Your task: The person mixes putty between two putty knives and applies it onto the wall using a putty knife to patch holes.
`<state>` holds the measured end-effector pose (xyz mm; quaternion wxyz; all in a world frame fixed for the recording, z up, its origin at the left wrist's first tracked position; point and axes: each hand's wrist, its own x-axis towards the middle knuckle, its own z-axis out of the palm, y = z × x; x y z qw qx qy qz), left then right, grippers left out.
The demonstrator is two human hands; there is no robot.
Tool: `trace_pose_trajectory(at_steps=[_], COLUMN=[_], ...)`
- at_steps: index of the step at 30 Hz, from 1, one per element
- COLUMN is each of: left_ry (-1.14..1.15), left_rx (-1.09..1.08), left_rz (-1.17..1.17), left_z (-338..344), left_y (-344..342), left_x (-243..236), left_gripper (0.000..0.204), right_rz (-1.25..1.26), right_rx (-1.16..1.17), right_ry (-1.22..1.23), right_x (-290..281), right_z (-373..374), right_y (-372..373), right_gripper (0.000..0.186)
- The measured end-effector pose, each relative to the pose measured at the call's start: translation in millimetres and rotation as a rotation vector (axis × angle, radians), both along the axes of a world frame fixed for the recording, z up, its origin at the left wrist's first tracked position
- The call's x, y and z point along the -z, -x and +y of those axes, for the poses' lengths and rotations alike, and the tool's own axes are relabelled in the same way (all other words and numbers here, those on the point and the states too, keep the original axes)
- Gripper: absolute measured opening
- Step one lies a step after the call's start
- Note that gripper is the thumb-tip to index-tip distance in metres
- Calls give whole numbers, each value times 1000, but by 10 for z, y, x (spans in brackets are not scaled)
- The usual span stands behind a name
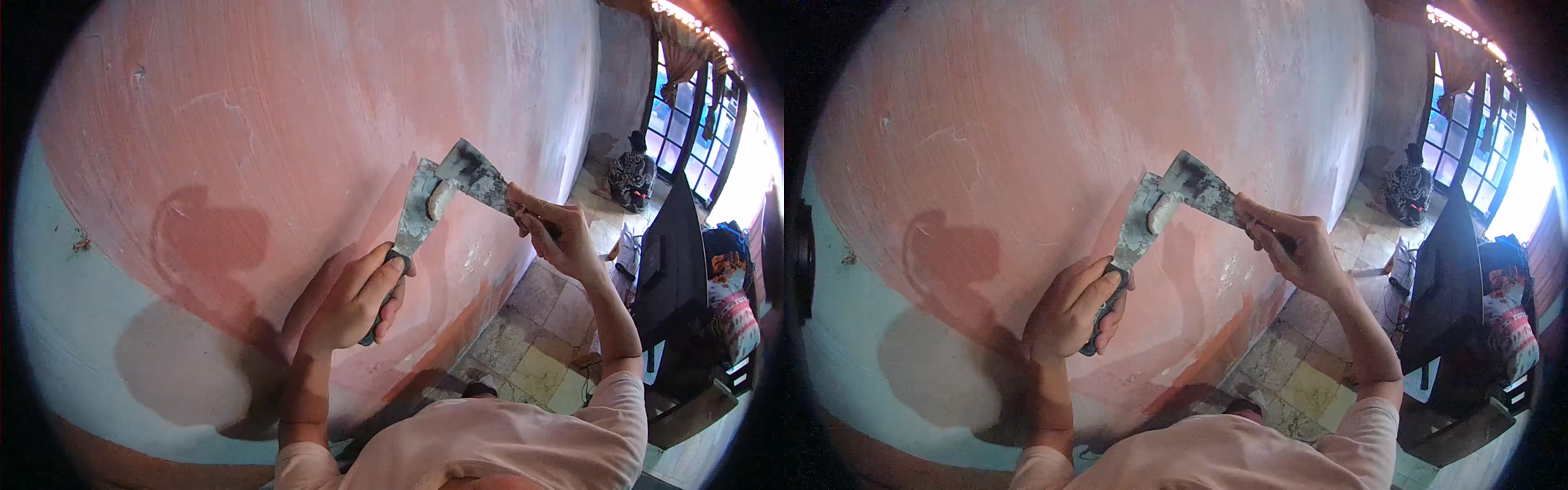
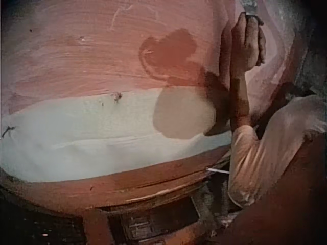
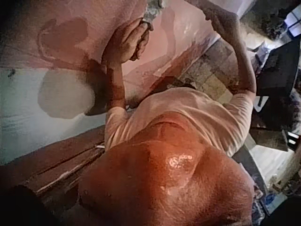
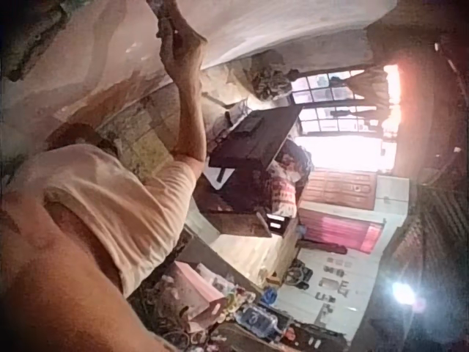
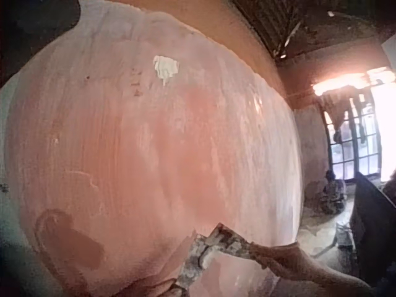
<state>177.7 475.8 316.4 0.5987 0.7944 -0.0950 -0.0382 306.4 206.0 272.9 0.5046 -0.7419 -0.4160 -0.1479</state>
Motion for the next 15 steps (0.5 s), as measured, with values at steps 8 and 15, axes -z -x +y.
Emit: trace_pose_trajectory(at_steps=[8, 15], left_ry=[52, 73], left_rx=[-14, -52], left_rz=[67, 76], left_z=[-51, 21], left_y=[-49, -48], left_x=[60, 136], left_gripper=[25, 24], right_rz=[104, 635], right_rx=[-95, -613], right_ry=[43, 24], right_x=[187, 131], right_z=[3, -85], right_y=[119, 244], right_gripper=[37, 37])
